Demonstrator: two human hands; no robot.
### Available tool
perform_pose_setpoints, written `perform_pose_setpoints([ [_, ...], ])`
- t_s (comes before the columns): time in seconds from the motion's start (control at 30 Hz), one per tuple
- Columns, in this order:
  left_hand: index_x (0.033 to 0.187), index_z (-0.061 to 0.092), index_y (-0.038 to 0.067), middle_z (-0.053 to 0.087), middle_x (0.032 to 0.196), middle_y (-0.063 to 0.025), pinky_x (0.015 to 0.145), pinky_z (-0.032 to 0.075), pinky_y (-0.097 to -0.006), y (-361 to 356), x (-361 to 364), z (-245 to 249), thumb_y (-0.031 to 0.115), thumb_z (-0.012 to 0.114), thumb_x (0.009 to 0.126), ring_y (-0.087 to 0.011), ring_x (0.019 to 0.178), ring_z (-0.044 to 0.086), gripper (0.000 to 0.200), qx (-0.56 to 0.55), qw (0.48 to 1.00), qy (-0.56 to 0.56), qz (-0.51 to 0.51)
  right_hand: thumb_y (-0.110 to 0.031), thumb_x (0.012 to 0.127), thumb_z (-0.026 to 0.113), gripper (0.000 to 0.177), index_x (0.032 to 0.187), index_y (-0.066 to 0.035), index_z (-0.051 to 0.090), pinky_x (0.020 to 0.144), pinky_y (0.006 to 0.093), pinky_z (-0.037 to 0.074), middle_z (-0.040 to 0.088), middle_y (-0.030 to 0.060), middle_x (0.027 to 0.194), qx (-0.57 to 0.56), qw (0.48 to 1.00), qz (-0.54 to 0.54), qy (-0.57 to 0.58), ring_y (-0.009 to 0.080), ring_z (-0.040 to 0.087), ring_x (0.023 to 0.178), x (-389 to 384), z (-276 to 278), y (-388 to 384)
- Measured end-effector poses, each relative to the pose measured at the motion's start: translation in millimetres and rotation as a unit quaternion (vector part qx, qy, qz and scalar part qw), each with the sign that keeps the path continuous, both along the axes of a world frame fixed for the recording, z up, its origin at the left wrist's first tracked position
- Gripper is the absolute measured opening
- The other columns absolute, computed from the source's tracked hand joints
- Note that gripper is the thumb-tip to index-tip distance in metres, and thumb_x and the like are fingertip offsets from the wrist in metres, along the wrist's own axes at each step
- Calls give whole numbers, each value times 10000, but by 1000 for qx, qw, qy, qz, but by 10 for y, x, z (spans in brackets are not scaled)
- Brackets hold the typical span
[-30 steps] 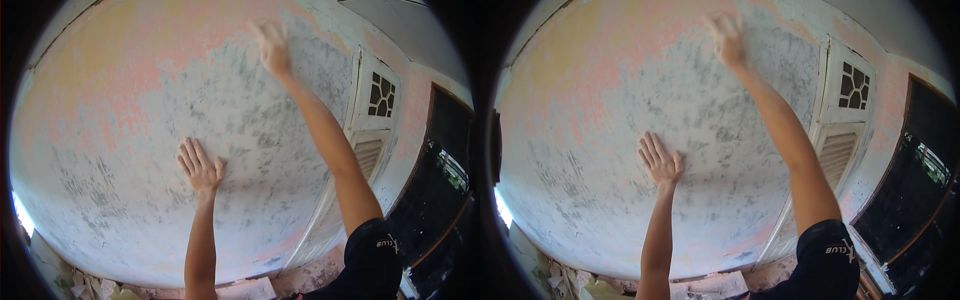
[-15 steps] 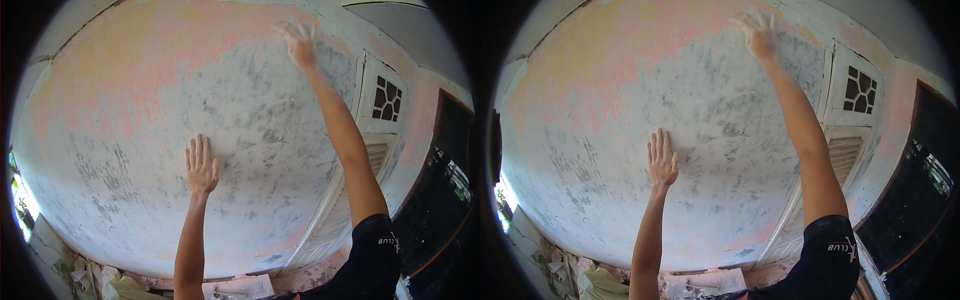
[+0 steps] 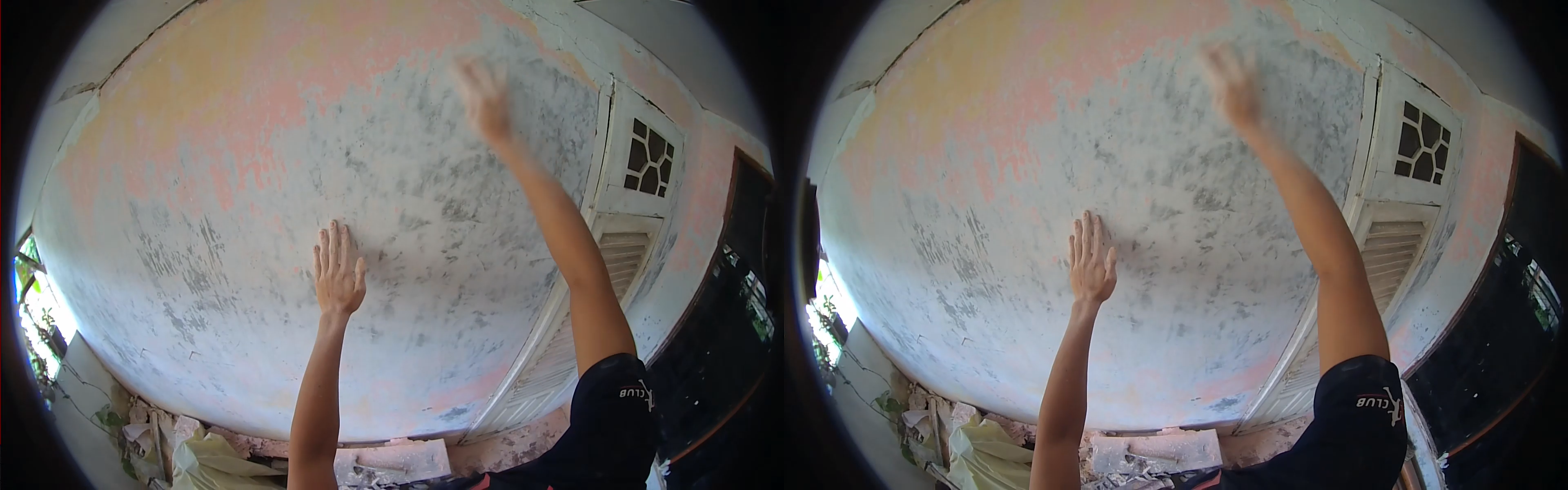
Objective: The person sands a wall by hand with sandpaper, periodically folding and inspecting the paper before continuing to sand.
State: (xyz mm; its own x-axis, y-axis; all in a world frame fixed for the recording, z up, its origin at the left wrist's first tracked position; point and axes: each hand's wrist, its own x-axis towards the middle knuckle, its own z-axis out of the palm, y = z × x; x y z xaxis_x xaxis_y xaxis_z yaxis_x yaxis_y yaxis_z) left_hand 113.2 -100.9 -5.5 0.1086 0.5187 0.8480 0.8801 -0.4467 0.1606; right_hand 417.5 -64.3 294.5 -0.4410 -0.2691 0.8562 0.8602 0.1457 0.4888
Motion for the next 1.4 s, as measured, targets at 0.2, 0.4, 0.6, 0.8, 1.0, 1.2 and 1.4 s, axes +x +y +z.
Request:
perform_pose_setpoints([
  [0.2, 1560, 178, 95, 122, 1631, -105, 1212, 148, -476, 4, 120, -64, 348, 396, 1006, -335, 1497, 106, 647, 11, 1000, -16, 3, -47, 872, 604, 467, 1317, -187, 591, 1088, 629, 306, 581, 18, 1331, 27, 979, -167, -115, 273, 488, 1284, 234, 305, -310],
  [0.4, 1529, 257, 56, 198, 1598, -171, 1172, 231, -479, -308, 189, -255, 346, 404, 1019, -373, 1462, 205, 605, -35, 983, -135, -116, -84, 925, 556, 444, 1354, -199, 561, 1144, 629, 224, 535, 8, 1413, -107, 980, -69, -151, 278, 449, 1344, -187, -659, -156],
  [0.6, 1486, 323, 3, 439, 1464, -206, 1065, 389, -428, -948, 180, -1247, 203, 527, 991, -343, 1303, 480, 571, -129, 850, -415, -296, -163, 1026, 448, 381, 1384, -58, 521, 1146, 429, 324, 613, 78, 1328, -518, 768, 353, 132, 279, 552, 1256, -597, -2909, -1355],
  [0.8, 1450, 364, -19, 487, 1412, -182, 1042, 408, -368, -1824, 413, -2095, 228, 518, 1009, -255, 1261, 510, 529, -344, 702, -491, -383, -185, 1006, 494, 432, 1306, 125, 518, 1048, 381, 433, 603, 202, 1285, -626, 268, 609, 406, 252, 584, 1195, -1022, -4823, -2071],
  [1.0, 1161, 572, 12, 653, 1096, -69, 941, 448, -285, -2209, 393, -2547, 135, 576, 995, -129, 1064, 582, 207, -314, 674, -589, -317, -203, 1005, 496, 393, 1262, 84, 570, 923, 372, 473, 628, 156, 1251, -629, 167, 587, 481, 228, 592, 1144, -1230, -5573, -2495],
  [1.2, 1126, 578, 43, 657, 1047, -55, 871, 469, -279, -2346, 246, -2454, 115, 600, 976, -108, 981, 601, 168, -294, 593, -652, -369, -277, 990, 503, 439, 1241, 74, 584, 945, 363, 448, 655, 143, 1181, -643, 34, 622, 445, 219, 591, 1120, -950, -5883, -2485],
  [1.4, 1178, 557, 53, 686, 1005, -79, 765, 507, -231, -2345, 163, -2486, 90, 607, 959, -88, 902, 628, 228, -483, 617, -474, -401, -261, 945, 563, 402, 1207, 37, 629, 951, 351, 436, 672, 118, 1121, -698, 139, 592, 379, 196, 609, 1067, -825, -5455, -2529],
])
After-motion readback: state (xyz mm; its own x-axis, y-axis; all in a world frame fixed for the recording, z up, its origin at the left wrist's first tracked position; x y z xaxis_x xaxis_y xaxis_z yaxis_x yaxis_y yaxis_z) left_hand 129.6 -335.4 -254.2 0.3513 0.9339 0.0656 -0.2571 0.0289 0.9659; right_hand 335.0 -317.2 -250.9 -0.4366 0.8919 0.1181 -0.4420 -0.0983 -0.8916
